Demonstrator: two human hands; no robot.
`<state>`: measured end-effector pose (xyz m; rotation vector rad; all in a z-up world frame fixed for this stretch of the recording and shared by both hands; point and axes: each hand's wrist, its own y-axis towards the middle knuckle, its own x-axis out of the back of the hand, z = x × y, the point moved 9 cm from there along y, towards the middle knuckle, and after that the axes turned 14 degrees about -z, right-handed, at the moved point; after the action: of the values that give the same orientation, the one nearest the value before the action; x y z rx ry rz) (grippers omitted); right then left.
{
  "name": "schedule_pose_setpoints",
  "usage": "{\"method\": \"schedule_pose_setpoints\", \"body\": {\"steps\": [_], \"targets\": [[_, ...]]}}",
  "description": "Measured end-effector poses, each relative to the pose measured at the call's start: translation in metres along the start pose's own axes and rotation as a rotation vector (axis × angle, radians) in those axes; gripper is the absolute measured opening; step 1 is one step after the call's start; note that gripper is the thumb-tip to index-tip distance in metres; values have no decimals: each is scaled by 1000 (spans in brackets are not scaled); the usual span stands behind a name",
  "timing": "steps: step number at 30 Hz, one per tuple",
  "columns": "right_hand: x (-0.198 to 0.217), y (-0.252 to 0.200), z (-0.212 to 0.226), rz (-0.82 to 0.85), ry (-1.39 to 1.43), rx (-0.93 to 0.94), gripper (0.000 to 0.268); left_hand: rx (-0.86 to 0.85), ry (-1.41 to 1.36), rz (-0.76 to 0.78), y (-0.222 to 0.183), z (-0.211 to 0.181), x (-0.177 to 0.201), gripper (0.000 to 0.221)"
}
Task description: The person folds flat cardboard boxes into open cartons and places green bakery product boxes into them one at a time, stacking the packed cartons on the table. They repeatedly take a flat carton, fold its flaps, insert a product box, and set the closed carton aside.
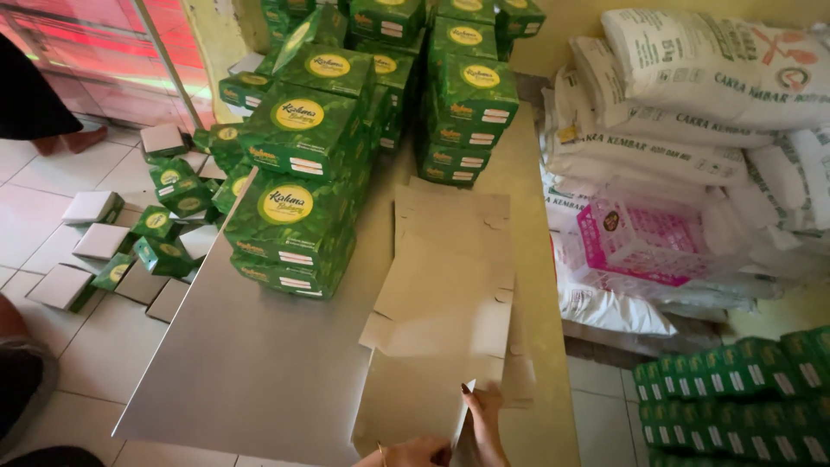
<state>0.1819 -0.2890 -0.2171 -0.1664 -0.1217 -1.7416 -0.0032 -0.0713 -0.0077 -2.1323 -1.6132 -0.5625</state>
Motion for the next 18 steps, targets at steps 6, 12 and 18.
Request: {"method": "schedule_pose_setpoints", "body": {"steps": [6, 12, 18], "targets": [[-6, -34, 152, -300, 619, 77, 69, -58, 211, -10, 58, 31, -1, 36], [-33, -35, 209, -41, 583, -179, 69, -130, 408, -6, 162, 54, 10, 38], [-36, -2, 160, 122, 481, -31, 67, 46, -230, -510, 218, -41, 103, 103]]}}
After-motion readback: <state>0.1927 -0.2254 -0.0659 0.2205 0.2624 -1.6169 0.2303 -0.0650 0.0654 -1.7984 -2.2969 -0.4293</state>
